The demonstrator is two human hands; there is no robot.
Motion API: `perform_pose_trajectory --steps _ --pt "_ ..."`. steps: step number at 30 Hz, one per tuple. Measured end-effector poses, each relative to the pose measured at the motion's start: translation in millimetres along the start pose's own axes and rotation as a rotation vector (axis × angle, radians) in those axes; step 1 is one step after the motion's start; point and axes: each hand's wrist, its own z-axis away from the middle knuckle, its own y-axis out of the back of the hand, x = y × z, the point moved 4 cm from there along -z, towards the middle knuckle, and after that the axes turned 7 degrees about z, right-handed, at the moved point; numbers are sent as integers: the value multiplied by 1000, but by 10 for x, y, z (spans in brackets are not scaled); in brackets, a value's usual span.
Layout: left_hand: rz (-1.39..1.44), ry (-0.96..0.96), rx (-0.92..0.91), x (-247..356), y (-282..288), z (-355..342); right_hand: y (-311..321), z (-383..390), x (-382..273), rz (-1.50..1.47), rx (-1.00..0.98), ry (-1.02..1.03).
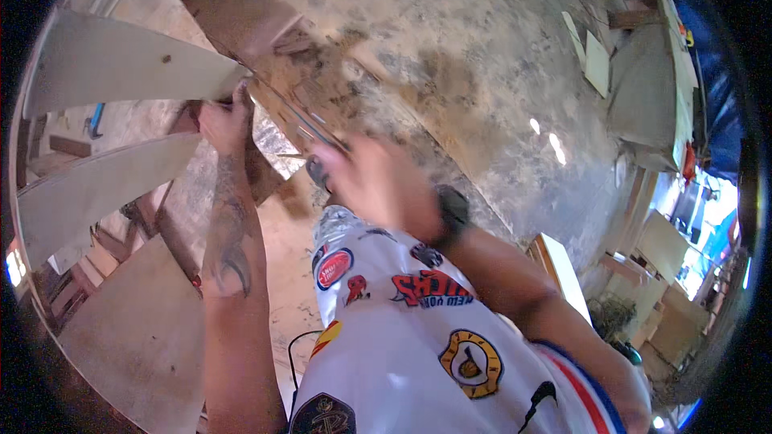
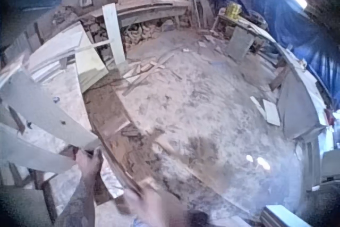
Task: The recorder uses a handsaw, hammer, and miter saw to build a wooden stool or chair frame.
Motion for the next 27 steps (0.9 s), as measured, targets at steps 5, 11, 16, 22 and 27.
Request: perform_pose_trajectory --steps 5,11,16,22,27 --pt "-64 59 8 122 81 -73 324 472 238 120 -152 -78" --pt "93 -28 -35 118 51 -173 -372 -955 -351 176 21 140" --pt "67 52 -42 179 36 -122 -327 -829 -60 -205 23 282" --pt "-109 -64 106 -54 -45 -61 126 295 105 102 -52 80" --pt "-1 -32 33 68 56 -144 381 437 -179 180 -125 -27"
